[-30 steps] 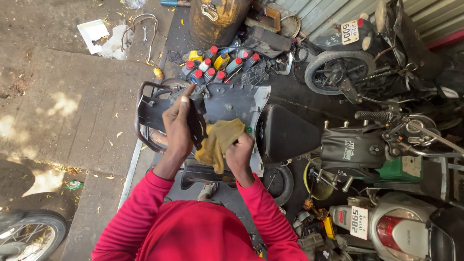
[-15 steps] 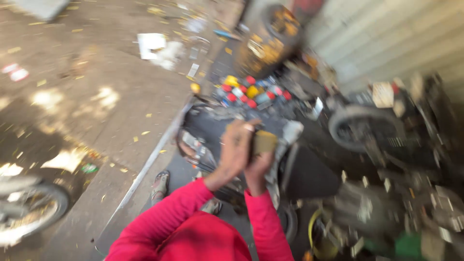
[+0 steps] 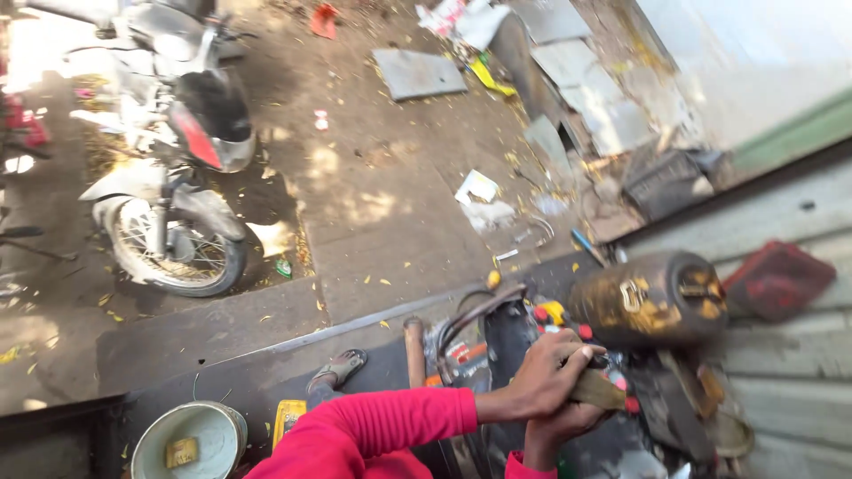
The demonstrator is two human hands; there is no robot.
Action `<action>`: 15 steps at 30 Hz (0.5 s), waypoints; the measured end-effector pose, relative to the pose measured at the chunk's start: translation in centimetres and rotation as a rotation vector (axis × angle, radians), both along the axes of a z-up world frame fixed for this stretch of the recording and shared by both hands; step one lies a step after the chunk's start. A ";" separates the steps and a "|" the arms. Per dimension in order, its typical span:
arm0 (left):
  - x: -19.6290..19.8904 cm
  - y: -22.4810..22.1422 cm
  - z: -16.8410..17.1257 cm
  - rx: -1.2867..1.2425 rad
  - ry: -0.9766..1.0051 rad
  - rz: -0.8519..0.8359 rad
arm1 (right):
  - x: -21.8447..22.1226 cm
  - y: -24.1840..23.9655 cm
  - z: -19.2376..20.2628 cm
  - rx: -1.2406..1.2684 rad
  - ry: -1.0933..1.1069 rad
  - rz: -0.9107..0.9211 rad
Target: Cleaning motorcycle components using a rag and a screwdriver in an auto repair shop.
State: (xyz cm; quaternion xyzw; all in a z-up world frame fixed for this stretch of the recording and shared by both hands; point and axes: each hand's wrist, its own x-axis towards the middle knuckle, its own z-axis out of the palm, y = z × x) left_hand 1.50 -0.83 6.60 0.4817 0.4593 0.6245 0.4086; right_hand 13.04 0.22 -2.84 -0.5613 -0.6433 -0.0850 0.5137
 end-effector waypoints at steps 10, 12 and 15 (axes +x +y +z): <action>-1.5 -1.3 0.7 -0.051 0.042 0.065 | -3.4 0.6 2.3 -0.182 0.801 0.457; -1.7 -1.4 0.9 0.010 0.098 0.074 | -3.4 0.8 2.4 -0.223 0.691 0.374; -2.3 -1.0 0.5 0.132 0.171 -0.036 | -3.2 0.6 2.6 -0.268 0.578 0.291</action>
